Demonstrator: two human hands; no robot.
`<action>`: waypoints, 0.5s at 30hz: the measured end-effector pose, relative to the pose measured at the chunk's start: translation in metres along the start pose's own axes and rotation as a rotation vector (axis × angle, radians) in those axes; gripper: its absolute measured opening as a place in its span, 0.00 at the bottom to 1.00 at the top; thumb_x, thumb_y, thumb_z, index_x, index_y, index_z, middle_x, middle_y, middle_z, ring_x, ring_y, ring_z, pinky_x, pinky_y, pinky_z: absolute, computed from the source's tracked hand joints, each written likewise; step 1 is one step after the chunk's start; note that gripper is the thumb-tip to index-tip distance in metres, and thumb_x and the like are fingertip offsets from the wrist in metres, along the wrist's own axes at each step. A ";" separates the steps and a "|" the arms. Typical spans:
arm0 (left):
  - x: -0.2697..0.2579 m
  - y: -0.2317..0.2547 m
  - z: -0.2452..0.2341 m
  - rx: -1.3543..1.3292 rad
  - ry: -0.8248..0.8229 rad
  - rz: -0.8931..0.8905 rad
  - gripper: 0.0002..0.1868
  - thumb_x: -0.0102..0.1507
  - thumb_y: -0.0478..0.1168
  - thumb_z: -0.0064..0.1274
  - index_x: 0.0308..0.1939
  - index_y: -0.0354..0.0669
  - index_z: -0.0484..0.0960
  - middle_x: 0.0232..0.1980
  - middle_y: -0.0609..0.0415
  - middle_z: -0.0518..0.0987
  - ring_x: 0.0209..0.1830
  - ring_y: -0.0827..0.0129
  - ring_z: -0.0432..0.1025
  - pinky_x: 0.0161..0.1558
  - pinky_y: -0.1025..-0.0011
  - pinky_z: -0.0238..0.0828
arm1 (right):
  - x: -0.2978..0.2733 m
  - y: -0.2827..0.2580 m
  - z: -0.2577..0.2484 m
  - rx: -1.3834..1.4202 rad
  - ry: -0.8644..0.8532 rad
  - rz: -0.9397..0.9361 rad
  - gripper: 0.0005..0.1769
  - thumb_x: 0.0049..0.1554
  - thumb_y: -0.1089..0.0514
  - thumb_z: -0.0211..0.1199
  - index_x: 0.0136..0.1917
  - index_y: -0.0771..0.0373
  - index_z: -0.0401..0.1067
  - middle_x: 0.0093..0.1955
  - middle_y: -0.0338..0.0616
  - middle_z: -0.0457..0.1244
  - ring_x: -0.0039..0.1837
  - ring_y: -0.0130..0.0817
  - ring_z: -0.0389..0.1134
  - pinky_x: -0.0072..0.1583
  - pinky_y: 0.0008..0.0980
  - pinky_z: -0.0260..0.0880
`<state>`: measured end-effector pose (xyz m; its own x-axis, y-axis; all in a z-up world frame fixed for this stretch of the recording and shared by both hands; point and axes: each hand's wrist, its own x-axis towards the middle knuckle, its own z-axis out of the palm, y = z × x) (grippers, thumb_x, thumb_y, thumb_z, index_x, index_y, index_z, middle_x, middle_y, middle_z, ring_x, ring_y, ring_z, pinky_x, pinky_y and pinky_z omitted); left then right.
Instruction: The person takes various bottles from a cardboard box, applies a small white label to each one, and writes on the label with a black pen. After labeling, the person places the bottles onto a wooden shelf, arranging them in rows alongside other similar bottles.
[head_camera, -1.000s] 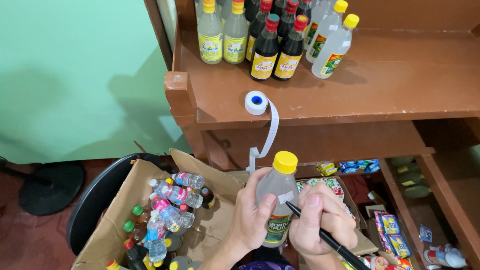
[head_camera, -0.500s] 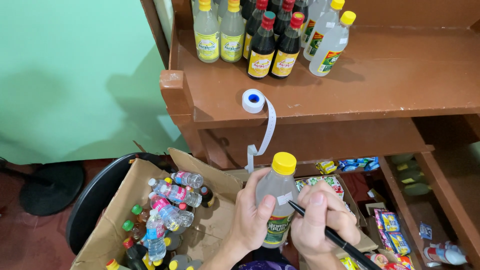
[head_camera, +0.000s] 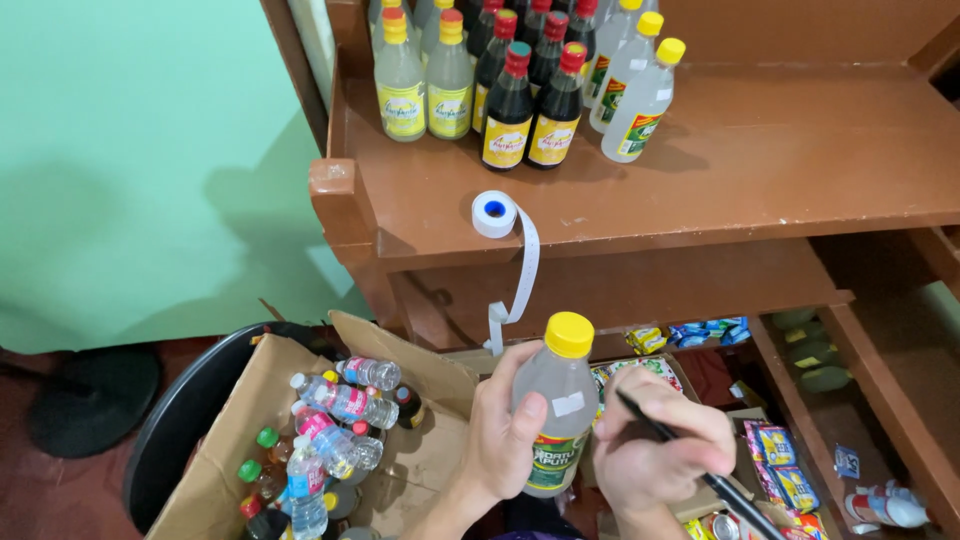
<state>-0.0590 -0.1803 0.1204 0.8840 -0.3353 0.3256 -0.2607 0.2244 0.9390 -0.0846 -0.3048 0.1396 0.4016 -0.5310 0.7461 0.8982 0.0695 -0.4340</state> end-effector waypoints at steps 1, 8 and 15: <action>0.003 -0.001 0.000 -0.001 -0.006 0.004 0.42 0.67 0.69 0.43 0.62 0.31 0.73 0.50 0.45 0.84 0.52 0.65 0.79 0.56 0.67 0.74 | 0.002 0.000 -0.001 -0.002 0.001 -0.007 0.26 0.68 0.38 0.54 0.48 0.66 0.61 0.29 0.47 0.60 0.28 0.31 0.58 0.36 0.33 0.59; 0.043 -0.006 0.007 -0.141 -0.067 0.028 0.42 0.67 0.68 0.42 0.64 0.30 0.72 0.52 0.44 0.85 0.51 0.65 0.80 0.55 0.67 0.77 | -0.006 0.009 -0.061 -0.384 -0.143 0.246 0.19 0.66 0.48 0.64 0.58 0.65 0.66 0.51 0.51 0.63 0.48 0.36 0.66 0.51 0.32 0.69; 0.088 -0.048 0.030 -0.021 0.002 0.131 0.40 0.68 0.67 0.41 0.63 0.30 0.73 0.51 0.46 0.83 0.52 0.65 0.78 0.55 0.67 0.74 | 0.031 0.028 -0.101 -0.508 -0.414 0.609 0.42 0.43 0.57 0.81 0.62 0.61 0.56 0.68 0.55 0.60 0.60 0.39 0.66 0.64 0.42 0.66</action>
<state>0.0194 -0.2482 0.1076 0.8437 -0.3003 0.4450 -0.3659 0.2851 0.8859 -0.0650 -0.4047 0.0991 0.9038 -0.1701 0.3927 0.3598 -0.1945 -0.9125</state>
